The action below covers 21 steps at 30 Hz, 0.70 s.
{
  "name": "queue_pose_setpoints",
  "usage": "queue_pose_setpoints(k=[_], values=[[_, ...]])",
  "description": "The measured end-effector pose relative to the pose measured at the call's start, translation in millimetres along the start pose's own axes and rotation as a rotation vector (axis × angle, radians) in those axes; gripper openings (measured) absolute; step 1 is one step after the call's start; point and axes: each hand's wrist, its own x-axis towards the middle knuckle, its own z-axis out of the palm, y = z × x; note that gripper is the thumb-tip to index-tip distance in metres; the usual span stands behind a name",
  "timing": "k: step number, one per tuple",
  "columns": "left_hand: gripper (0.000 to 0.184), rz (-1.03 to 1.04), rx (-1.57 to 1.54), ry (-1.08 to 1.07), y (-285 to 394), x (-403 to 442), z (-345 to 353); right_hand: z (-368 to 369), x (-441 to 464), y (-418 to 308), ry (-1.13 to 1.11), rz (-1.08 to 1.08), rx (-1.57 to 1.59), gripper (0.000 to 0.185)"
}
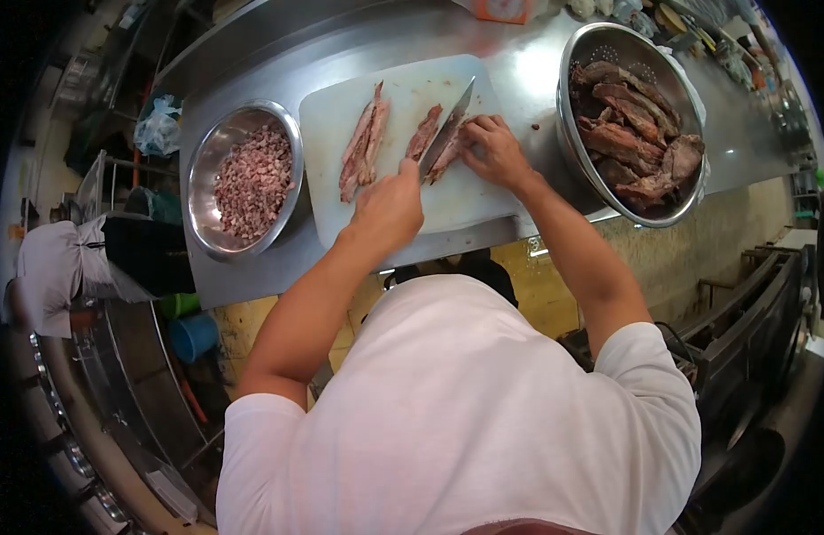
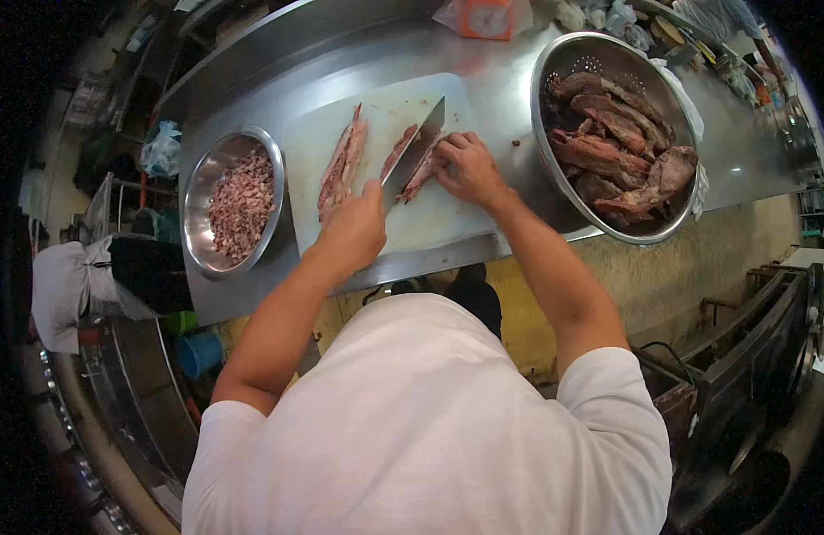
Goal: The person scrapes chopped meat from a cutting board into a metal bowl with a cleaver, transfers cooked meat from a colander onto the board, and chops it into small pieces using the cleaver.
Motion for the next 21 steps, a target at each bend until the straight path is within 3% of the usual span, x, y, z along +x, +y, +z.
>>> queue_pose_setpoints(k=[5,11,13,16,21], values=[[0.023,-0.083,0.019,-0.085,3,4,18,9,-6,6,0.034,-0.022,0.030,0.024],[0.022,0.027,-0.053,0.103,-1,43,28,7,-6,7,0.021,-0.036,0.054,0.026],[0.021,0.021,-0.016,0.053,-4,30,15,2,-6,8,0.107,0.041,0.222,0.028],[0.021,0.041,0.047,0.038,3,5,4,-4,-3,16,0.113,0.086,0.075,0.026],[0.021,0.005,0.028,-0.030,11,13,16,1,-4,23,0.092,0.082,0.110,0.024]])
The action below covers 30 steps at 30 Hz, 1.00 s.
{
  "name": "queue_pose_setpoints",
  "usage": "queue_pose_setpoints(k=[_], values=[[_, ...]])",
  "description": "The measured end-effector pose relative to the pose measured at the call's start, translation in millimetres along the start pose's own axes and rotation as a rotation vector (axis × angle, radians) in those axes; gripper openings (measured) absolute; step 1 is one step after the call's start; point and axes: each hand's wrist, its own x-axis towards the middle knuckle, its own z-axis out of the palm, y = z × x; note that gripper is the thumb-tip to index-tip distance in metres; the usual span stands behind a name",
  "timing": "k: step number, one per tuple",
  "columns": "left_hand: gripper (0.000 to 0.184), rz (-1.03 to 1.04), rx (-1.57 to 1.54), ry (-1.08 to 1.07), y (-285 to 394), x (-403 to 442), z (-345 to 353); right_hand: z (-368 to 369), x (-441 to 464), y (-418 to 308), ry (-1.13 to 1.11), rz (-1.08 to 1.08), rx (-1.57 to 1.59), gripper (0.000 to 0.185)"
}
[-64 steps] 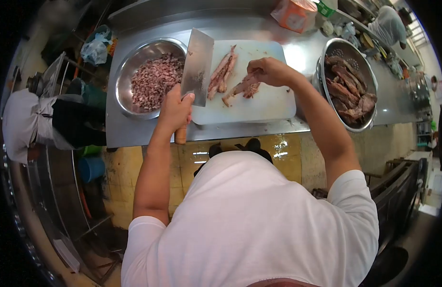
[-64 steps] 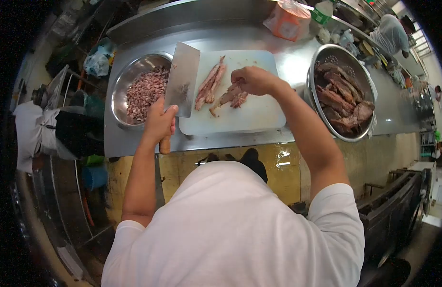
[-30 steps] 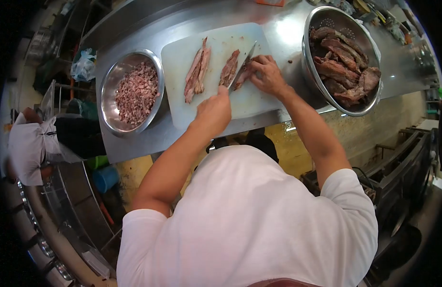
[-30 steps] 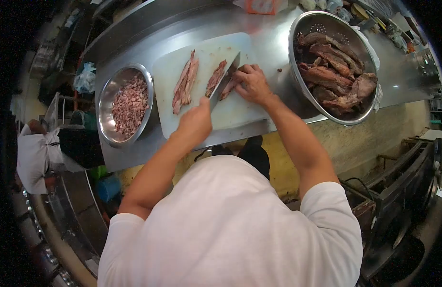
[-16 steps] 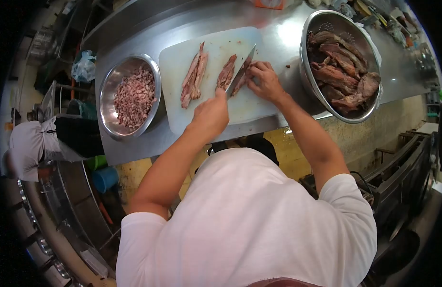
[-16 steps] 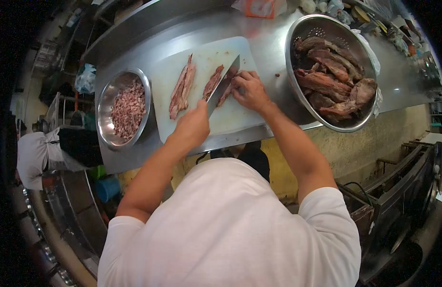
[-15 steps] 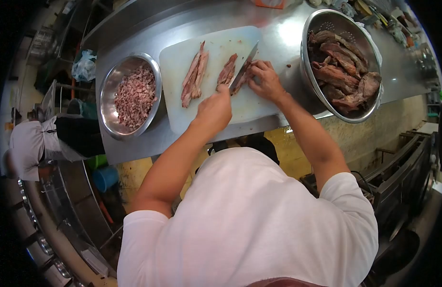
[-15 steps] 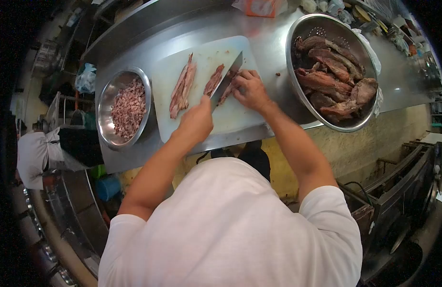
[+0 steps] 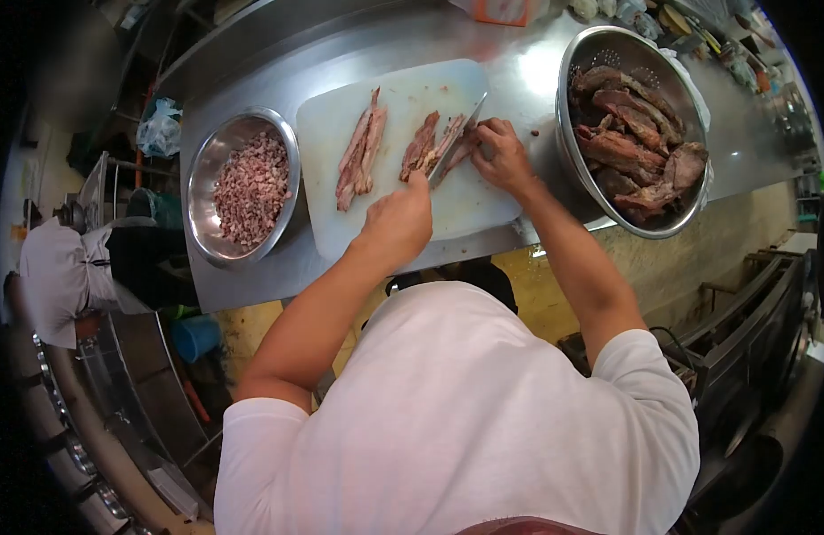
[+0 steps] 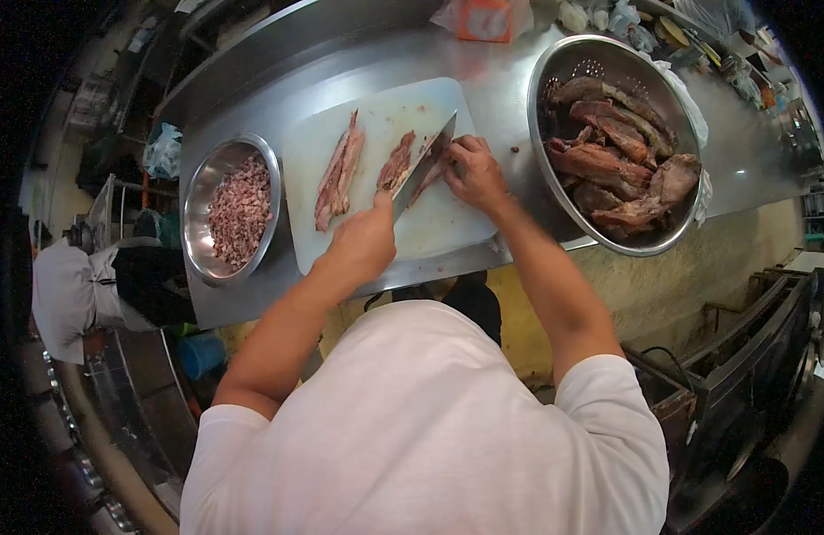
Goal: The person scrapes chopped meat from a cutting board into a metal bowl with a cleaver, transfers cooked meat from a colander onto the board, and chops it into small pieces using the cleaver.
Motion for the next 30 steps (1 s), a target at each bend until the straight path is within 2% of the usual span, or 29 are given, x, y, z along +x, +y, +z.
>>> queue_pose_setpoints(k=[5,7,9,12,17,20,23,28,30], values=[[0.022,0.032,-0.026,0.078,4,34,8,1,-1,2,0.014,-0.029,0.009,0.023],[0.022,0.028,-0.048,0.083,-1,34,1,-3,-1,0,-0.023,-0.015,-0.004,0.022],[0.021,0.044,-0.003,0.087,1,21,-8,-5,0,-4,0.037,0.007,-0.021,0.021],[0.020,0.040,0.035,0.042,6,-1,-17,-4,-4,-4,0.071,0.030,0.031,0.019],[0.019,0.011,0.023,-0.038,10,15,1,-1,-11,3,0.031,0.058,0.104,0.018],[0.022,0.013,-0.022,0.013,10,38,5,-2,-7,7,0.019,0.012,0.066,0.017],[0.022,0.045,-0.022,0.037,7,36,-5,-6,-4,1,0.007,0.053,0.083,0.015],[0.022,0.053,0.006,-0.031,10,6,-21,-4,-8,3,0.046,0.073,0.086,0.014],[0.024,0.044,-0.015,-0.025,7,25,6,-4,-12,6,0.035,0.101,0.108,0.014]])
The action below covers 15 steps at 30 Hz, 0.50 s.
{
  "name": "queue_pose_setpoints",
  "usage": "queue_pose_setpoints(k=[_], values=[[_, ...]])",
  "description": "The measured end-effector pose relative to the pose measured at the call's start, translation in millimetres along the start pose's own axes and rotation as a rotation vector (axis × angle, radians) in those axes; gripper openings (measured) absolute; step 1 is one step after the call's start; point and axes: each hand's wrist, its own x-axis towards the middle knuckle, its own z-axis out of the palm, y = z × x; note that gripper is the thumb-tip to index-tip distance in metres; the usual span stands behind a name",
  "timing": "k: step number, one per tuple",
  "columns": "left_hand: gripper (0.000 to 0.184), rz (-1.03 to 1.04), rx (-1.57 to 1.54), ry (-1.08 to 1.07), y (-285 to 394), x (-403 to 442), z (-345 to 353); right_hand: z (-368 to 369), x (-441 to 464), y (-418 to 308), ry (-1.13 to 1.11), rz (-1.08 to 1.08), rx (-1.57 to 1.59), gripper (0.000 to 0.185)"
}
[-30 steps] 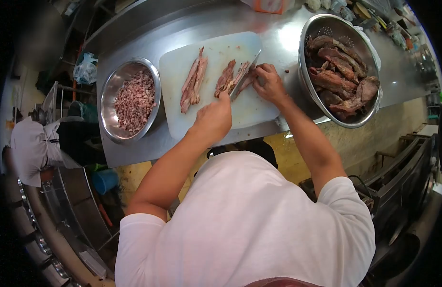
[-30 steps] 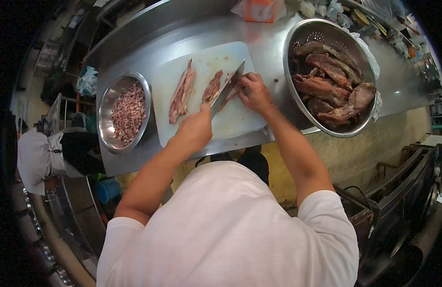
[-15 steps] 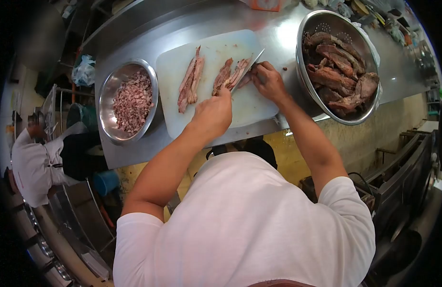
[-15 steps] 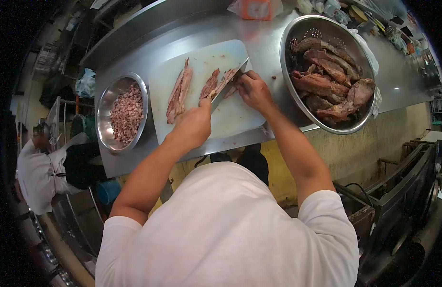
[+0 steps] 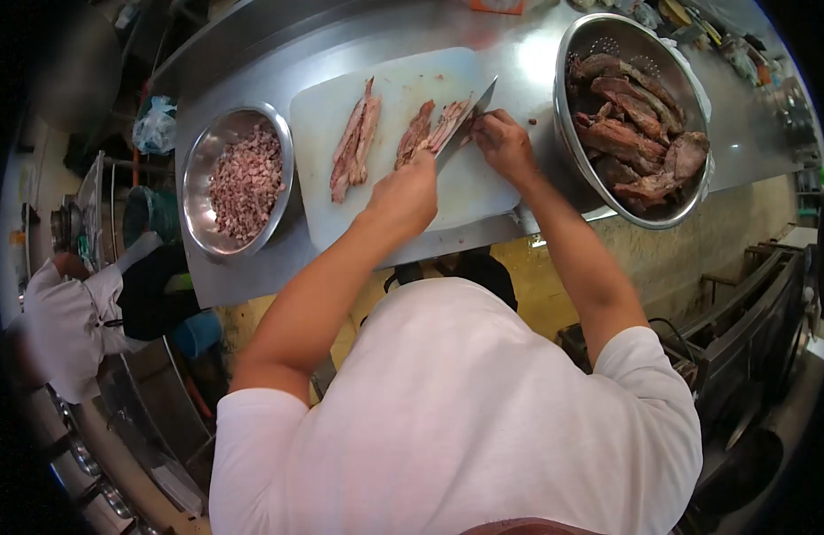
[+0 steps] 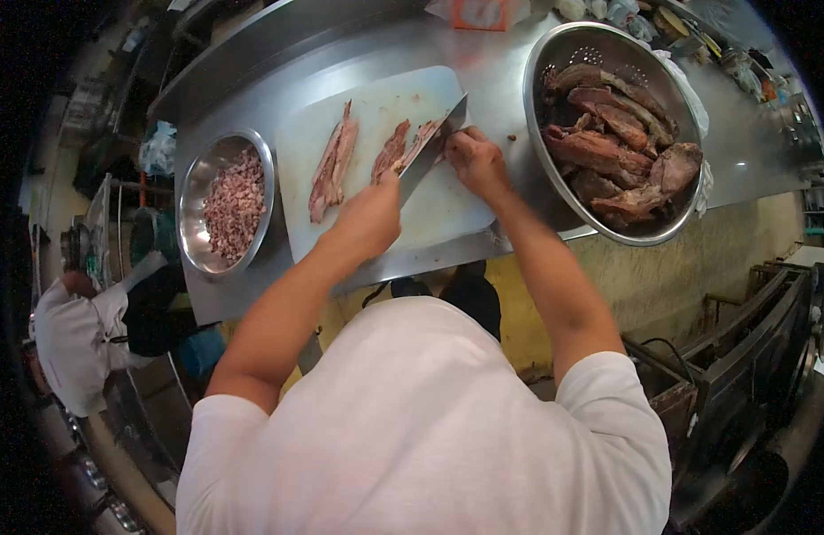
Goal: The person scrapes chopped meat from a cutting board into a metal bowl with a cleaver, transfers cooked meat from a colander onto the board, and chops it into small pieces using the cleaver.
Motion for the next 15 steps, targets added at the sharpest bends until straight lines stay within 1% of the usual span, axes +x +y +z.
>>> queue_pose_setpoints(k=[2,4,5,7,8,9,10,11,12,13,14,15], values=[[0.026,-0.012,-0.022,0.036,-6,20,7,-2,5,-2,-0.011,0.000,0.017,0.015],[0.022,-0.002,-0.094,0.064,-9,26,1,-4,7,-4,-0.092,0.052,-0.091,0.020],[0.022,-0.007,-0.098,0.083,-17,21,-4,0,10,-6,-0.096,0.033,-0.093,0.020],[0.017,-0.075,-0.354,0.036,-33,-2,-26,2,10,-10,0.043,0.068,0.037,0.025],[0.017,-0.079,-0.357,0.039,-49,-12,-24,5,11,-14,0.039,0.064,0.039,0.025],[0.017,-0.074,-0.408,0.170,-70,-22,-20,9,15,-20,-0.056,0.100,-0.020,0.026],[0.017,-0.068,-0.433,0.244,-81,-34,-25,12,20,-24,-0.147,0.134,-0.082,0.027],[0.017,-0.060,-0.457,0.318,-92,-45,-31,23,21,-15,-0.157,0.034,-0.094,0.025],[0.017,-0.194,-0.555,0.298,-94,-61,-46,22,26,-23,-0.156,0.017,-0.099,0.025],[0.017,-0.333,-0.657,0.275,-98,-77,-53,21,27,-35,-0.248,0.020,-0.101,0.025],[0.017,-0.337,-0.665,0.290,-105,-90,-52,23,29,-46,-0.342,0.023,-0.101,0.026],[0.017,-0.324,-0.745,0.348,-112,-104,-51,26,33,-49,-0.342,0.060,-0.088,0.025]])
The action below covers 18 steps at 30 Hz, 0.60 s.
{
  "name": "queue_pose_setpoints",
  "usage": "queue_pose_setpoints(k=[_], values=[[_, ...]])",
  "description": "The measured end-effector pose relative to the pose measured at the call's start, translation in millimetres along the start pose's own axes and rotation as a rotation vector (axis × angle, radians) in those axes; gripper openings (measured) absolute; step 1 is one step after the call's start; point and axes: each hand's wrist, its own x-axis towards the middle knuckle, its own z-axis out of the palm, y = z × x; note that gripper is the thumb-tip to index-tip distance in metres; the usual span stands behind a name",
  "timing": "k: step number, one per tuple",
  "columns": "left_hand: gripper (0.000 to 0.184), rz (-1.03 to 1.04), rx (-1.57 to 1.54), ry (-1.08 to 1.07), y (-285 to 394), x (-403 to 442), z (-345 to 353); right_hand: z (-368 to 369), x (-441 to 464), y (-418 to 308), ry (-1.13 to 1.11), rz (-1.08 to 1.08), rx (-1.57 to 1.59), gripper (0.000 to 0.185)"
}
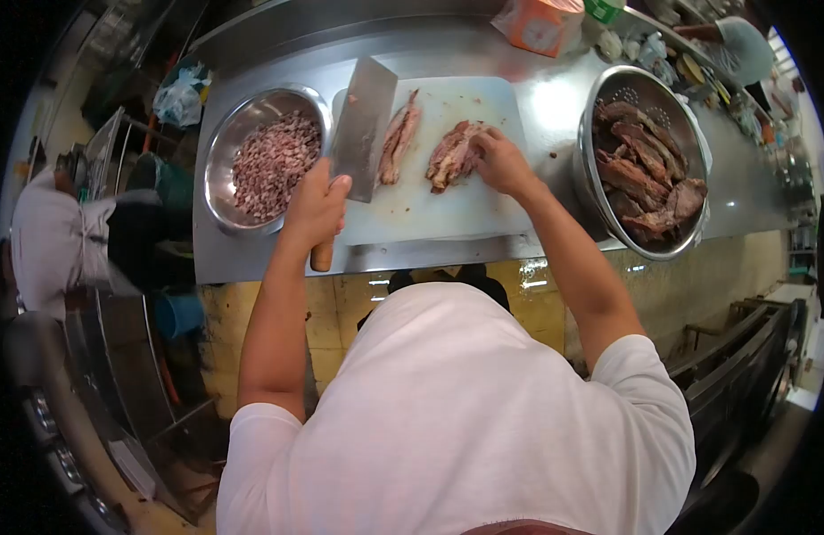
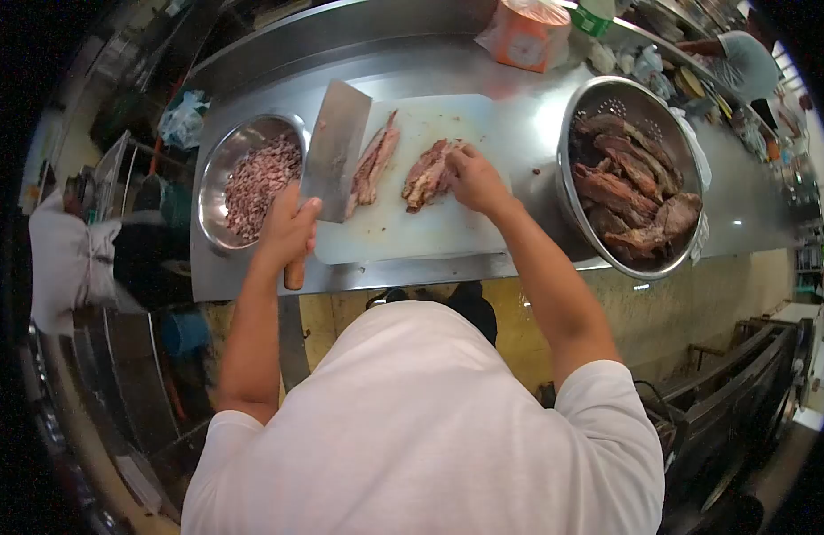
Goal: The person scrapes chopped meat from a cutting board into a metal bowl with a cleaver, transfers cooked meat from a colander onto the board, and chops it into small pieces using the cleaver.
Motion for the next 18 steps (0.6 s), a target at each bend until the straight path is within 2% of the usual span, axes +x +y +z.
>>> queue_pose_setpoints(k=[3,5,7,8,9,11,12,16,18], values=[[0.014,-0.021,-0.103,0.088,-24,-20,-17,-5,20,-13,0.075,-0.041,-0.123,0.028],[0.014,-0.032,-0.229,0.096,-40,-28,-22,2,40,-32,-0.012,-0.060,-0.138,0.030],[0.014,-0.058,-0.229,0.114,-48,-34,-24,23,54,-58,-0.069,-0.294,-0.112,0.032],[0.015,-0.088,-0.222,0.120,-50,-37,-24,38,60,-63,-0.030,-0.421,-0.153,0.030],[0.015,-0.089,-0.228,0.127,-52,-39,-25,49,65,-62,-0.035,-0.429,-0.154,0.030],[0.018,-0.072,-0.250,0.112,-57,-42,-28,65,74,-62,-0.069,-0.424,-0.476,0.027],[0.018,-0.076,-0.257,0.118,-59,-45,-29,66,68,-65,-0.065,-0.378,-0.525,0.023],[0.016,-0.051,-0.279,0.109,-62,-52,-28,39,64,-64,-0.104,-0.423,-0.512,0.023],[0.016,-0.054,-0.256,0.072,-60,-54,-25,11,67,-63,-0.110,-0.357,-0.313,0.024]])
